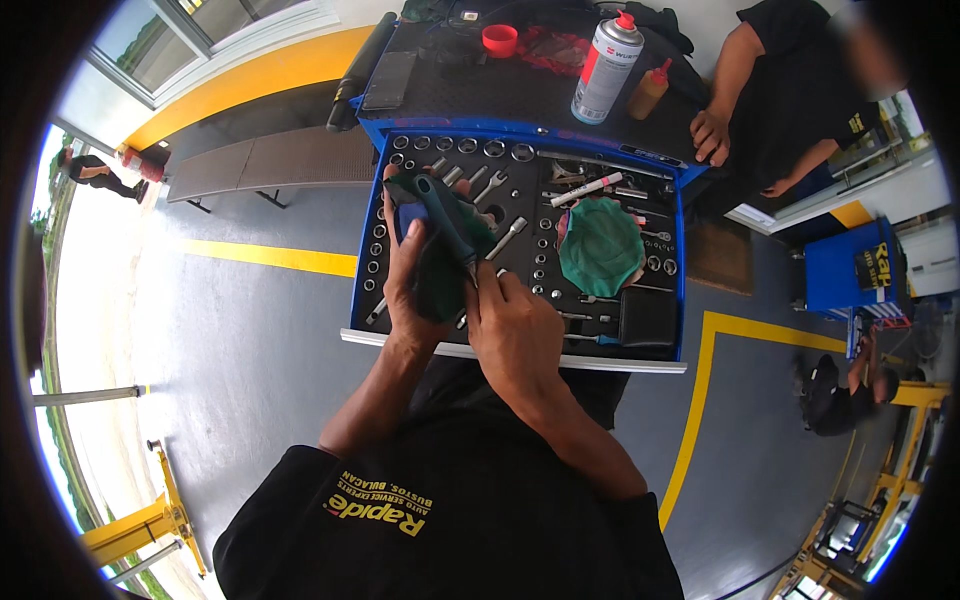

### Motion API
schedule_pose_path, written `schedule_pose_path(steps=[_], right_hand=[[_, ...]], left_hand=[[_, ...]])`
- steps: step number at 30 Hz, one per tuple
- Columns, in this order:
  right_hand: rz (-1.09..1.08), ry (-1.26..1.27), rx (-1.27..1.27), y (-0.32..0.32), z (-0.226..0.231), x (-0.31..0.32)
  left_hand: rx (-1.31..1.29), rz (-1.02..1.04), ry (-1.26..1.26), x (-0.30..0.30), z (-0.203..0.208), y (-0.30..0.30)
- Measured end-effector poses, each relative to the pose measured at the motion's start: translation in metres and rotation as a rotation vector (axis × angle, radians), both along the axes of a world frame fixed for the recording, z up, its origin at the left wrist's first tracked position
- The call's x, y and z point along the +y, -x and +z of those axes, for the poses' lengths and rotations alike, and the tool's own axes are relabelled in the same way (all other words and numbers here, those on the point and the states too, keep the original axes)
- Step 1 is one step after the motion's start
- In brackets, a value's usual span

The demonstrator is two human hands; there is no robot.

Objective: The person wipes a yellow car lift arm with a cloth and applies a liquid from a small bottle. They then walk to a tool chest, open a drawer, and clean a socket wrench with a spray and cloth before placing it back in the drawer.

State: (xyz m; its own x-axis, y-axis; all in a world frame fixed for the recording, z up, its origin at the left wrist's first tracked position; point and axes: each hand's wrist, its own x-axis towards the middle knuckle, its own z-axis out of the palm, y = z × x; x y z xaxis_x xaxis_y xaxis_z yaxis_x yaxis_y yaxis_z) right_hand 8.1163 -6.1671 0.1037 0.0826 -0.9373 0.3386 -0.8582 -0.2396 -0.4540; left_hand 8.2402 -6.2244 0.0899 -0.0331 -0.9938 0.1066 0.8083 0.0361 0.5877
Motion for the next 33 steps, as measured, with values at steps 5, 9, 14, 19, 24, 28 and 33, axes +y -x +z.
schedule_pose_path(steps=[5,9,14,19,24,28,33], right_hand=[[0.067,-0.106,-0.145,0.007,0.016,0.021],[0.226,-0.464,-0.796,0.015,0.009,0.044],[0.246,-0.491,-0.908,0.006,0.008,0.07],[0.22,-0.655,-1.284,0.023,0.027,0.076],[0.148,-0.617,-1.167,0.019,0.015,0.082],[0.131,-0.52,-0.767,0.022,0.005,0.081],[0.177,-0.468,-0.624,0.02,0.013,0.086]], left_hand=[[-0.334,0.123,-0.094,-0.012,0.021,0.024],[-0.266,0.087,-0.087,-0.032,0.05,0.022],[0.106,-0.466,0.012,-0.056,0.034,0.001],[0.352,-0.376,-0.082,-0.044,0.055,0.011],[-0.48,0.025,0.097,0.01,0.049,0.036],[-0.859,0.284,0.118,-0.004,0.023,0.041],[-0.507,0.129,-0.084,-0.029,0.047,0.009]])
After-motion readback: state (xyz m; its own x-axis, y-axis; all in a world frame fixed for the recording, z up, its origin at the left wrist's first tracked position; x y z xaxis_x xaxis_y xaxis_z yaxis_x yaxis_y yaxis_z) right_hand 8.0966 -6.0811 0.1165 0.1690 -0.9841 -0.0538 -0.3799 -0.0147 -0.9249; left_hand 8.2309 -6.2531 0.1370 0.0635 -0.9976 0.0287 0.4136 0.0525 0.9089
